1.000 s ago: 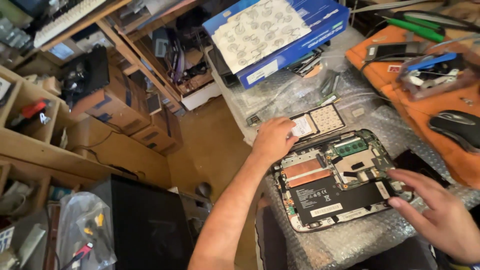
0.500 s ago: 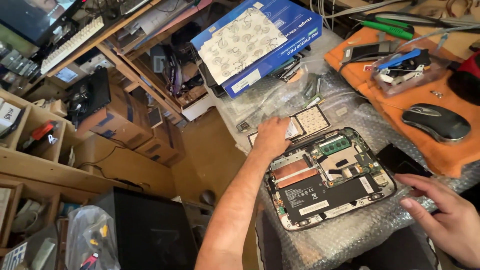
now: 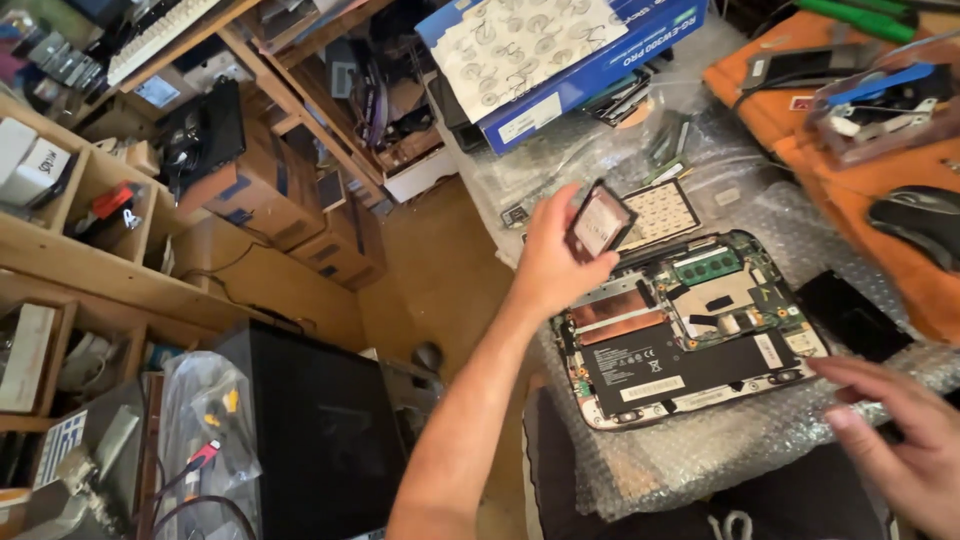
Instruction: Disassembling a laptop by removing the keyboard, hard drive, and internal screws using a screwdriver.
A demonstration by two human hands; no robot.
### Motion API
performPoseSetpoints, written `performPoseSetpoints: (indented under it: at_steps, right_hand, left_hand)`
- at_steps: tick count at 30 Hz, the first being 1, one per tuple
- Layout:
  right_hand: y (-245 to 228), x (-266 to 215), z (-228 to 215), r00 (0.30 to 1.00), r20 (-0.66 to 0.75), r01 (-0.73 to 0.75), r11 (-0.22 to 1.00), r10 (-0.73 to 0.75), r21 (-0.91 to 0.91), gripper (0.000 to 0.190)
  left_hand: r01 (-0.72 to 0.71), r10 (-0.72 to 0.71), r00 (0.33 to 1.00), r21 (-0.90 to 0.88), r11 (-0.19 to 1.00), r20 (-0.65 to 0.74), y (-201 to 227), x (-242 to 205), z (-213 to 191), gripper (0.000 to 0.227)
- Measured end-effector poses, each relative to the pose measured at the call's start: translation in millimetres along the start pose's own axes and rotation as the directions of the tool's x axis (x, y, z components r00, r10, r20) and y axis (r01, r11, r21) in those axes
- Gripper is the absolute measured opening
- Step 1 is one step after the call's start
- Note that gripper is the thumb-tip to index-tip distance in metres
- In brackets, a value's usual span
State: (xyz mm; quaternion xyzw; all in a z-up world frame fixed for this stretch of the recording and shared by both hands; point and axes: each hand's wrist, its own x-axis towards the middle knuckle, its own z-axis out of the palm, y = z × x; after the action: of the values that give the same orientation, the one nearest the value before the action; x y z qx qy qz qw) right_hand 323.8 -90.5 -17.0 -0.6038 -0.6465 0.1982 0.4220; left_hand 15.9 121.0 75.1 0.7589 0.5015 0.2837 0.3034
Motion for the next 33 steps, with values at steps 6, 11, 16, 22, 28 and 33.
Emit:
performPoseSetpoints:
  at_steps: [6, 11, 16, 22, 28, 33]
  right_hand:
    - [-39.5, 5.9, 41.5, 0.972, 0.189, 0.145, 0.989, -0.142, 0.001, 0.054]
    - [-66.5, 13.7, 71.9, 0.951, 0.299, 0.076, 0.997, -0.080, 0.026, 0.088]
    - [-89.9, 14.2, 74.6, 0.972, 0.235, -0.038, 0.985, -0.003, 0.171, 0.121]
    - [-93.9, 9.8, 74.6, 0.991, 0.110, 0.039, 0.938, -0.082, 0.346, 0.102]
    - [-110.1, 4.6, 68.4, 0.992, 0.061, 0.068, 0.891, -0.107, 0.449, 0.096]
    - [-102.1, -0.3, 63.7, 0.994, 0.078, 0.042, 0.907, -0.082, 0.420, 0.096]
  left_hand:
    - [-0.016, -0.048, 0.997, -0.800, 0.600, -0.056, -25.6, -86.4, 36.5, 0.090]
    - [-0.114, 0.151, 0.984, -0.989, 0.095, -0.099, -34.6, -138.6, 69.2, 0.103]
    - [-0.180, 0.305, 0.938, -0.983, 0.024, -0.164, -0.6, -151.2, 53.0, 0.082]
    - [-0.186, 0.302, 0.937, -0.983, 0.008, -0.175, 8.9, -158.8, 57.8, 0.082]
    - [-0.104, 0.271, 0.957, -0.995, 0.000, -0.100, 20.2, -160.5, 66.5, 0.084]
    - [-0.120, 0.280, 0.954, -0.993, 0.015, -0.111, 22.6, -159.3, 65.6, 0.085]
